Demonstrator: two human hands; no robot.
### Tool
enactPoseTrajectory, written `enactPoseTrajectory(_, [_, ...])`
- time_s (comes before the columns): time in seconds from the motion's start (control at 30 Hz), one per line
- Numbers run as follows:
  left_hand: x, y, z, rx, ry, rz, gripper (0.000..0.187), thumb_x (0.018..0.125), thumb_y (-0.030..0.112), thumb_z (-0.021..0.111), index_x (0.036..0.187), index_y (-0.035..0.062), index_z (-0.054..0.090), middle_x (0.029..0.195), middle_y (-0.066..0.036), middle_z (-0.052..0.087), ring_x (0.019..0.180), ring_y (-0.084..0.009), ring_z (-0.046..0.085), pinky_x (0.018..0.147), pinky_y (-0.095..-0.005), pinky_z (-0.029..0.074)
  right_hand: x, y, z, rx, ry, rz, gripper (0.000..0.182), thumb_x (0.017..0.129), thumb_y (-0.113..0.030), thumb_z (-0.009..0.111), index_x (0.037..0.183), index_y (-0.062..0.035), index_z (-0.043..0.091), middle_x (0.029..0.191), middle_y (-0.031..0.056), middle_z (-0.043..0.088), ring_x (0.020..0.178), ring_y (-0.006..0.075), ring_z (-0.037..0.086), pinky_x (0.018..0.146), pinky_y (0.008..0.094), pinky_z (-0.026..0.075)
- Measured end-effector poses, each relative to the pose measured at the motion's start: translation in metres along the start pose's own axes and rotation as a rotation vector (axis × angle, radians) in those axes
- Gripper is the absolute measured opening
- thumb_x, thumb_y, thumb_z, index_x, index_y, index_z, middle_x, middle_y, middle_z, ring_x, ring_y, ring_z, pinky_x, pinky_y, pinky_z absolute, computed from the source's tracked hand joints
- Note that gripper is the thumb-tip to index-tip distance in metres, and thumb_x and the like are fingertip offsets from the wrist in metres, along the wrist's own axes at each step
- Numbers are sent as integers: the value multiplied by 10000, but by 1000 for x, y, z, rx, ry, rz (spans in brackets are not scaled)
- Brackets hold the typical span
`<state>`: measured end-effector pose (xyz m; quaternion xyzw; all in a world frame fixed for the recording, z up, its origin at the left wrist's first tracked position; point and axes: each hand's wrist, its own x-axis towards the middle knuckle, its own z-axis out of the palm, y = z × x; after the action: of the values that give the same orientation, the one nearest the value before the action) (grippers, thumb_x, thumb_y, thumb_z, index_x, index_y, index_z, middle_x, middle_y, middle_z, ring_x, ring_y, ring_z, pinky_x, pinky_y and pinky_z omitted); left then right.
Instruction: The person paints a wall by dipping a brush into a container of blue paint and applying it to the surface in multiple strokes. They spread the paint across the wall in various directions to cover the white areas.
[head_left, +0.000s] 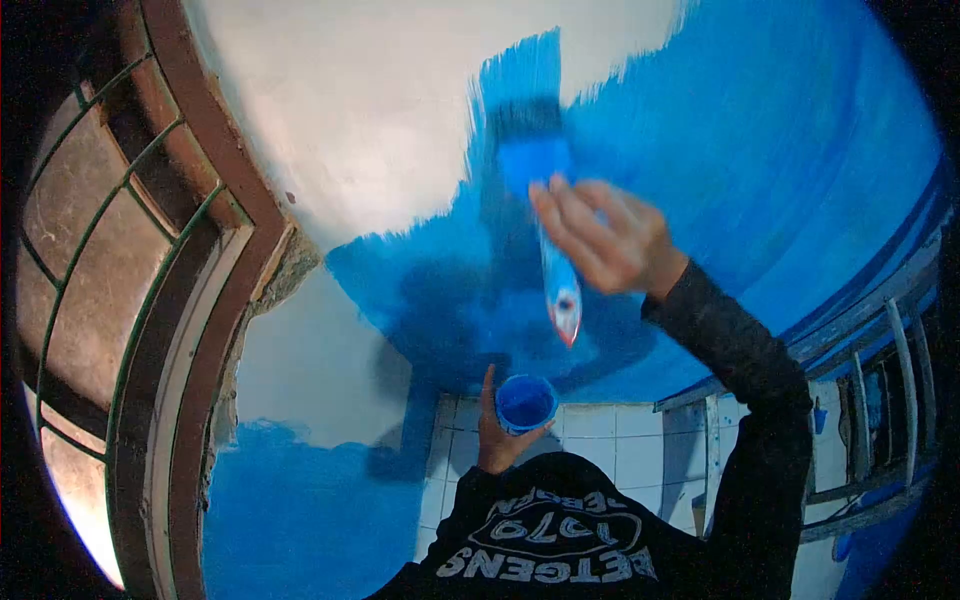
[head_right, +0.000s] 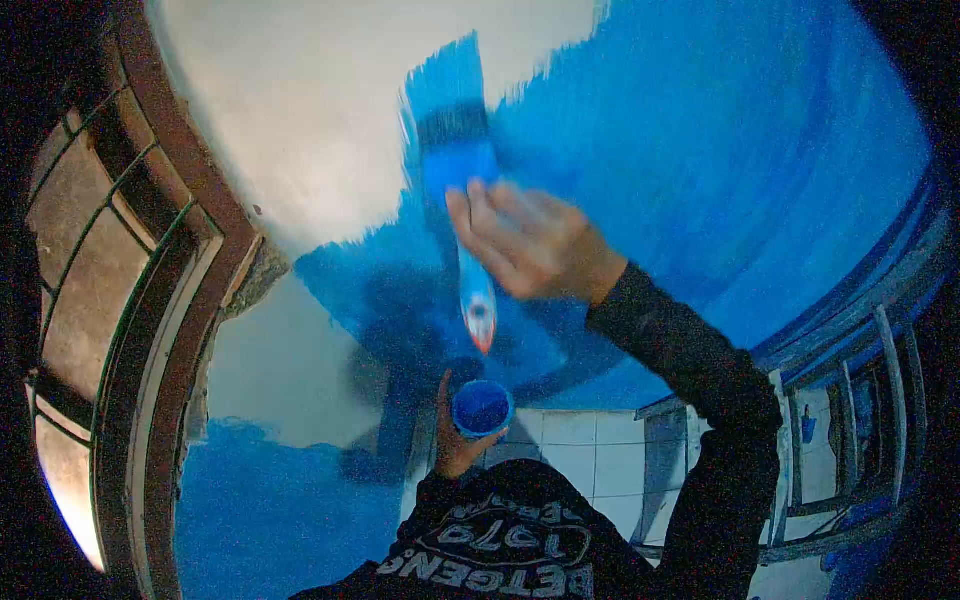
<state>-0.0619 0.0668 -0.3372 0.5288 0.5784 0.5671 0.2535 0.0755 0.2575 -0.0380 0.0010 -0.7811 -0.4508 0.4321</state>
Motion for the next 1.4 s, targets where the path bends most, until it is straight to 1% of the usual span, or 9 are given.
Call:
enactPoseTrajectory(0.23, [1, -4, -3, 10, 30, 6, 1297, 651, 194, 970, 1613, 73, 109, 1288, -202, 632, 1180, -330, 650, 1041, -454, 505, -100, -109, -4, 376, -265, 97, 393, 832, -88, 699, 1215, -3, 690, 1044, 100, 683, 886, 196, 662, 663, 315, 579])
enactPoseTrajectory(0.4, [-6, -24, -4, -123, 26, -40, 1281, 667, 185, 963, 1610, 53, 106, 1278, -186, 644, 1159, -326, 663, 1028, -449, 514, -102, -113, -7, 480, -240, 270, 451, 833, -102, 683, 1274, -16, 647, 1075, 88, 673, 938, 228, 664, 669, 346, 586])
enactPoseTrajectory(0.47, [-6, -29, -6, -162, 12, -21, 1274, 675, 179, 960, 1612, 59, 104, 1280, -185, 641, 1177, -316, 655, 1032, -453, 512, -96, -99, -9, 629, -427, 371, 500, 815, -143, 698, 1302, -50, 639, 1102, 88, 683, 959, 261, 679, 707, 360, 598])
enactPoseTrajectory(0.6, [-5, -17, -10, -103, -17, 46, 1268, 683, 181, 957, 1616, 82, 105, 1272, -194, 640, 1201, -306, 645, 1046, -455, 504, -66, -19, 0, 624, -143, 454, 514, 786, -216, 731, 1286, -109, 675, 1124, 101, 708, 966, 292, 697, 775, 394, 595])
enactPoseTrajectory(0.67, [-10, -34, -4, -277, -41, -50, 1269, 682, 194, 960, 1620, 106, 109, 1280, -198, 629, 1205, -319, 639, 1061, -459, 495, -32, 30, -11, 461, -68, 362, 475, 775, -189, 743, 1240, -97, 713, 1093, 114, 719, 916, 294, 704, 767, 388, 578])
enactPoseTrajectory(0.87, [-10, -21, 1, -158, -45, -88, 1295, 651, 216, 981, 1619, 112, 126, 1314, -195, 609, 1215, -363, 626, 1084, -482, 476, 54, 78, -46, 170, 233, 129, 444, 698, -88, 756, 1141, -49, 749, 1021, 103, 707, 798, 243, 676, 677, 328, 559])
enactPoseTrajectory(1.03, [-4, -3, 2, -74, -49, -46, 1286, 646, 219, 982, 1615, 102, 145, 1307, -208, 619, 1221, -348, 626, 1080, -473, 478, 22, 35, -32, -139, -78, -64, 368, 751, -122, 693, 1094, 5, 737, 1023, 86, 670, 859, 177, 650, 604, 266, 531])
enactPoseTrajectory(1.23, [7, 0, 5, -66, -32, -18, 1273, 644, 246, 983, 1610, 88, 170, 1303, -210, 619, 1203, -346, 631, 1072, -468, 478, -66, -70, -30, 371, -470, -63, 336, 827, -138, 671, 1123, 19, 685, 994, 46, 600, 967, 180, 604, 610, 270, 552])
enactPoseTrajectory(1.4, [0, -20, 5, -148, -30, -44, 1289, 629, 262, 991, 1610, 89, 173, 1318, -218, 606, 1215, -350, 623, 1063, -476, 483, -68, -61, -38, 487, -511, 160, 356, 828, -157, 682, 1156, -22, 673, 990, 28, 599, 952, 204, 612, 603, 319, 567])
